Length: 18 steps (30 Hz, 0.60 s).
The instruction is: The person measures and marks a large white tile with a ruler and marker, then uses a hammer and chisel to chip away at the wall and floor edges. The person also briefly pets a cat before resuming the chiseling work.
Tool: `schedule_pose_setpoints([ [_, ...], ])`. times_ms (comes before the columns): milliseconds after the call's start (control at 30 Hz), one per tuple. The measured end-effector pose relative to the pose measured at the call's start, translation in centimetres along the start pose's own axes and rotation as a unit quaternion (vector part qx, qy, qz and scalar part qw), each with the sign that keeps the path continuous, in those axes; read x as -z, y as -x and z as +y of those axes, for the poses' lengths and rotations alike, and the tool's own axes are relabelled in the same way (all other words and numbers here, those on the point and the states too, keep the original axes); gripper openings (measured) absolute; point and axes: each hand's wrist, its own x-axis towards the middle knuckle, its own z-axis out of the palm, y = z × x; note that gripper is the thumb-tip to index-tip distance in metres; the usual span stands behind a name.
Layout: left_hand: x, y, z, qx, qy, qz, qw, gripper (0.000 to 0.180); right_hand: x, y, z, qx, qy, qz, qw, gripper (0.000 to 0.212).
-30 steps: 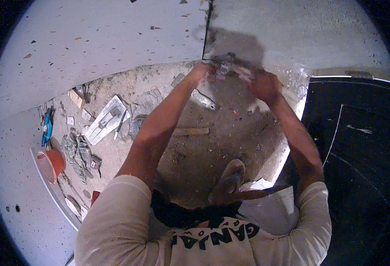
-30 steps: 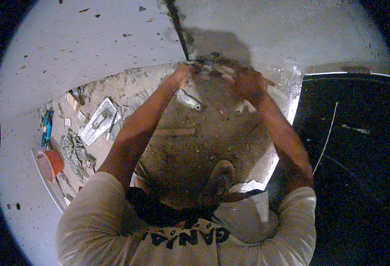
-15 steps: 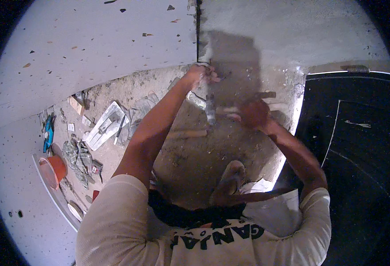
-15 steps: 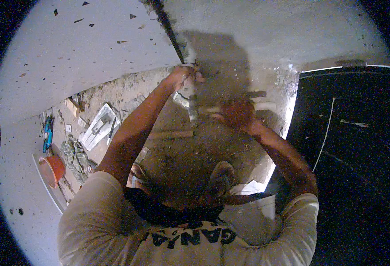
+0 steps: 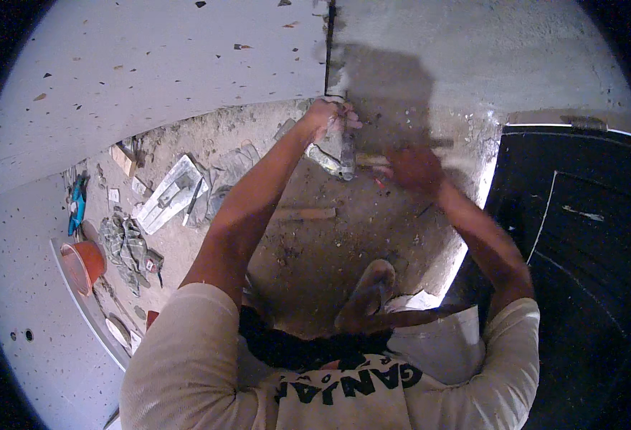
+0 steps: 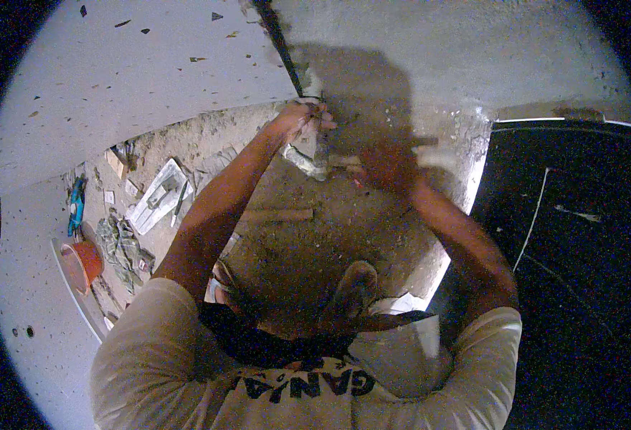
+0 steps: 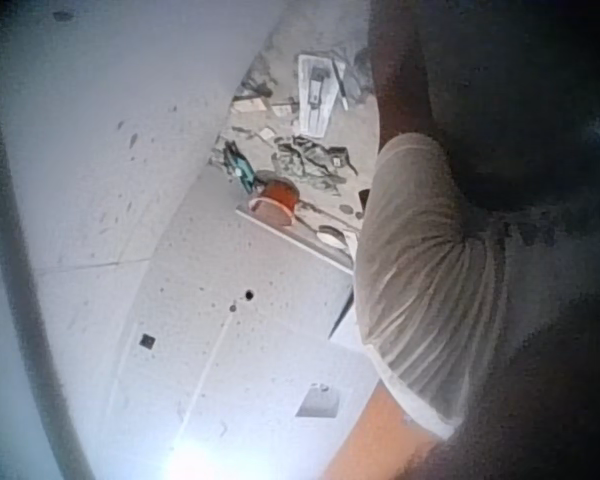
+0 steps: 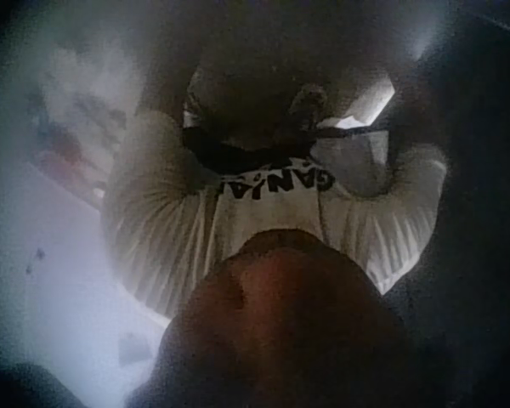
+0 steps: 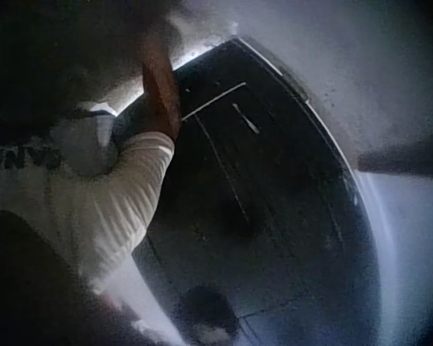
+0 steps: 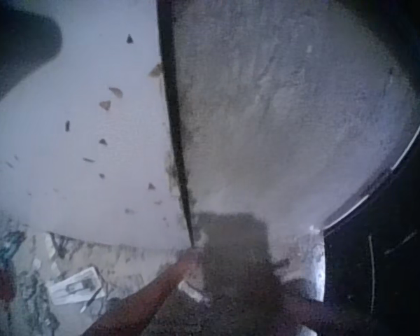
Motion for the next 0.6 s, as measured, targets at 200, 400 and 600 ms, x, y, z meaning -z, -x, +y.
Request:
schedule_pose_setpoints([
  [200,0.0,-0.3,-0.2,-0.044,0.006,-0.042,0.998,0.018,-0.5,1.9,-2.0,0.039,0.025,0.0,0.999,0.037],
  [400,1.2,-1.5,-0.9,-0.138,-0.258,-0.048,0.955,0.024,3.3,-2.8,4.0,-0.076,0.032,0.072,0.994,0.039],
  [600,2.1,-2.1,-1.1,-0.032,0.023,-0.066,0.997,0.024,-0.4,1.0,-1.3,0.039,0.023,-0.028,0.999,0.043],
])
